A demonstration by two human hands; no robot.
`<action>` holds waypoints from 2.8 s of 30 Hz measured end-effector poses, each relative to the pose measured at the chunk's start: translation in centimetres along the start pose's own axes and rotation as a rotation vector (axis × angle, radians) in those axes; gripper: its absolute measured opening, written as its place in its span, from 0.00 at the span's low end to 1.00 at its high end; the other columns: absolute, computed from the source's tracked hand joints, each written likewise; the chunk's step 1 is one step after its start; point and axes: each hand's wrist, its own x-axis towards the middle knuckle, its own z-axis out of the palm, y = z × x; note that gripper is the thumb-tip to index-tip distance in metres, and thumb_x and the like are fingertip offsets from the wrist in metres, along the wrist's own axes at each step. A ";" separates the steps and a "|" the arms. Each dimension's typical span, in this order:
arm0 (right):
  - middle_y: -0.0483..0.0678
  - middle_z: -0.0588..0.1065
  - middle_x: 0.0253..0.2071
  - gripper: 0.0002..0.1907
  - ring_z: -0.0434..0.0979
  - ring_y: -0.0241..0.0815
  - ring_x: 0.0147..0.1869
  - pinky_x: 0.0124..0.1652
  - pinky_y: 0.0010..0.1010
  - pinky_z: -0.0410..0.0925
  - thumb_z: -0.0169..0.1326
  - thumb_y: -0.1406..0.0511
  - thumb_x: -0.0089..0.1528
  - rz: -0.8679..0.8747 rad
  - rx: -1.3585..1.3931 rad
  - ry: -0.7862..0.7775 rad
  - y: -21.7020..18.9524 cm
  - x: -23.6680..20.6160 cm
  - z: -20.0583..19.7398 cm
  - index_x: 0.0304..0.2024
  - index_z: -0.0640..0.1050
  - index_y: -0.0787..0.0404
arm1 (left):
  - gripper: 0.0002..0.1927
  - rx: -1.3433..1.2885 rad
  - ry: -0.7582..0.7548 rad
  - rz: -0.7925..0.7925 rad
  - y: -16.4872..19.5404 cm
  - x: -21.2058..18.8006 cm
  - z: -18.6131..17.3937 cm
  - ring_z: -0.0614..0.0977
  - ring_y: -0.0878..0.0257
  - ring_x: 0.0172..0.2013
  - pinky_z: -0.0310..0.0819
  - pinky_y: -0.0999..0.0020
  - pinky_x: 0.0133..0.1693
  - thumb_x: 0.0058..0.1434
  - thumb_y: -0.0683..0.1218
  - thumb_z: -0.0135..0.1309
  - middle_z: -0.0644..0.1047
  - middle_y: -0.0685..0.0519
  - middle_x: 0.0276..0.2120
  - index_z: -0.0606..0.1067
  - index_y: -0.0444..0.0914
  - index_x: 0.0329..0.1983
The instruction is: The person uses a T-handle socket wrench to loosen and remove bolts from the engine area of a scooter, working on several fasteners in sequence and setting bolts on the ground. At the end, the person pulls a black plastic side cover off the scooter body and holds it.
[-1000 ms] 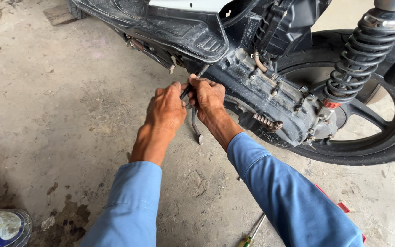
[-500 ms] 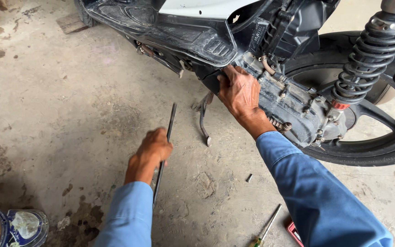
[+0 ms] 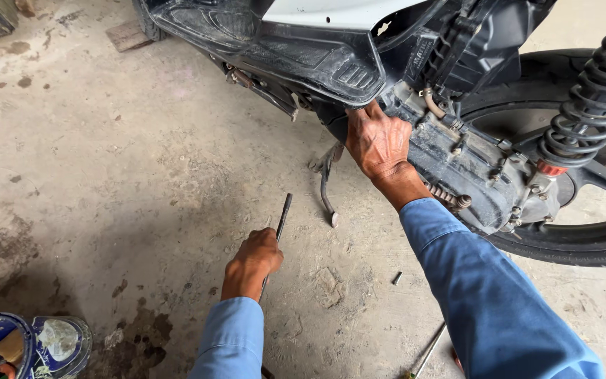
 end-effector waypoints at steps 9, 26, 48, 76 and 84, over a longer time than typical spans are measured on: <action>0.54 0.78 0.42 0.10 0.79 0.58 0.30 0.27 0.50 0.68 0.55 0.68 0.65 -0.073 0.055 0.017 0.3 -0.2 -0.7 0.49 0.78 0.58 | 0.14 0.006 -0.064 -0.076 -0.2 -0.6 -0.7 0.88 0.48 0.43 0.85 0.57 0.45 0.67 0.41 0.49 0.79 0.42 0.52 0.74 0.34 0.54; 0.51 0.79 0.43 0.06 0.79 0.57 0.31 0.28 0.46 0.67 0.58 0.66 0.66 -0.071 0.124 0.079 0.6 -0.1 -0.7 0.45 0.79 0.59 | 0.15 0.087 -0.111 0.015 -0.2 0.6 2.5 0.78 0.45 0.59 0.75 0.56 0.61 0.68 0.41 0.47 0.75 0.40 0.60 0.73 0.35 0.57; 0.52 0.79 0.39 0.11 0.79 0.55 0.30 0.28 0.46 0.67 0.58 0.69 0.62 -0.059 0.048 -0.004 0.6 -0.1 -0.6 0.48 0.82 0.58 | 0.16 0.108 -0.135 -0.012 -0.2 0.5 2.6 0.76 0.47 0.62 0.73 0.55 0.62 0.68 0.41 0.46 0.74 0.44 0.61 0.74 0.37 0.58; 0.51 0.79 0.41 0.07 0.79 0.55 0.31 0.27 0.47 0.67 0.58 0.70 0.61 -0.026 0.096 0.040 -0.2 0.1 -1.4 0.41 0.82 0.59 | 0.16 0.167 -0.166 -0.006 -1.1 1.1 6.7 0.77 0.48 0.61 0.75 0.57 0.61 0.71 0.43 0.46 0.73 0.44 0.62 0.73 0.38 0.60; 0.53 0.78 0.43 0.08 0.80 0.56 0.34 0.29 0.47 0.68 0.58 0.70 0.62 -0.020 0.144 0.024 -0.3 0.0 -1.7 0.45 0.80 0.59 | 0.15 0.228 -0.177 -0.004 -1.7 2.6 8.0 0.80 0.48 0.58 0.77 0.58 0.58 0.69 0.43 0.48 0.78 0.43 0.57 0.78 0.36 0.56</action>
